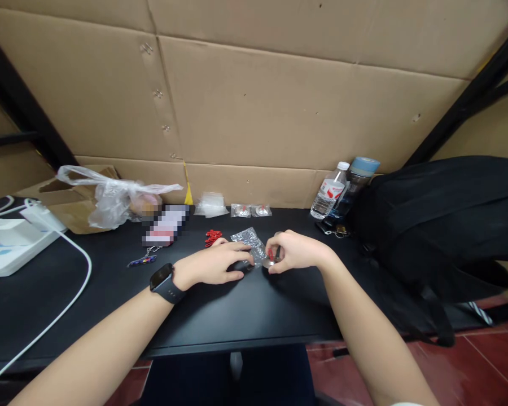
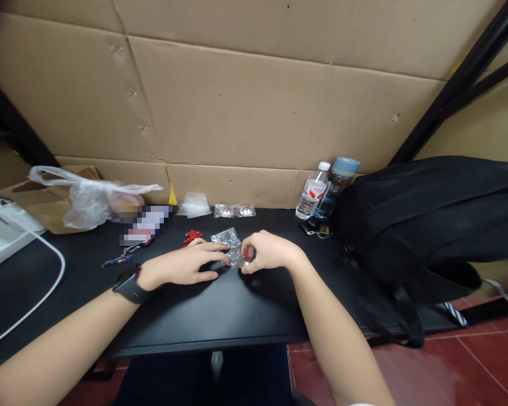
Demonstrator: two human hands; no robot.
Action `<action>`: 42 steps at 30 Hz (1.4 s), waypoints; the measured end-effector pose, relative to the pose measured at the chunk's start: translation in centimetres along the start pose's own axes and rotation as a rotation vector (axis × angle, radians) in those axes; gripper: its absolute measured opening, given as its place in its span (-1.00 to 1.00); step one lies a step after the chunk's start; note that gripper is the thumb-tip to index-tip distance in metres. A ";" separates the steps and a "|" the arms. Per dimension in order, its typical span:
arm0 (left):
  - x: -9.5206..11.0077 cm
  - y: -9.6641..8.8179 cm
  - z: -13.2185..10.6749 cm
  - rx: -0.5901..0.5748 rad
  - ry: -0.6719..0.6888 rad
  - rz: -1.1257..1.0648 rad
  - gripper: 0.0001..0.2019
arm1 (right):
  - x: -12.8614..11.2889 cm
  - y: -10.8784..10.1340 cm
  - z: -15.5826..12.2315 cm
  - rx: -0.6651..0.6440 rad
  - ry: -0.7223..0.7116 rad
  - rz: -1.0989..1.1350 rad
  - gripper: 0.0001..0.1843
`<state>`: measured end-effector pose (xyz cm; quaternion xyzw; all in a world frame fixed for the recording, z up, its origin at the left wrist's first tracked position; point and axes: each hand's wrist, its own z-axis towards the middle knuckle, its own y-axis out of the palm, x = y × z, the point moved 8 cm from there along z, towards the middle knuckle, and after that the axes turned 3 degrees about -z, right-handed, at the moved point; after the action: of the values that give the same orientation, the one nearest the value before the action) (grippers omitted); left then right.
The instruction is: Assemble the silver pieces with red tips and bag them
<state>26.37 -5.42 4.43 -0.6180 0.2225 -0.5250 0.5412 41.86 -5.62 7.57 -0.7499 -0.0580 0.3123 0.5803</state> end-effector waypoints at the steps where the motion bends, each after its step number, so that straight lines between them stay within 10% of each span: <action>1: -0.1 0.1 0.0 -0.010 -0.005 0.009 -0.63 | 0.1 0.1 0.1 0.001 0.019 -0.015 -0.72; 34: -0.5 0.6 -0.4 -0.104 -0.011 0.001 -0.43 | -1.0 1.3 1.9 0.122 -0.091 -0.048 -0.77; 42: -0.9 0.7 -0.5 -0.159 -0.064 0.029 -0.40 | -0.2 0.8 2.5 0.213 0.130 -0.253 -0.77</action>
<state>25.86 -5.10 3.40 -0.6724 0.2550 -0.4775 0.5048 40.14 -3.90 6.64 -0.6896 -0.0811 0.1919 0.6936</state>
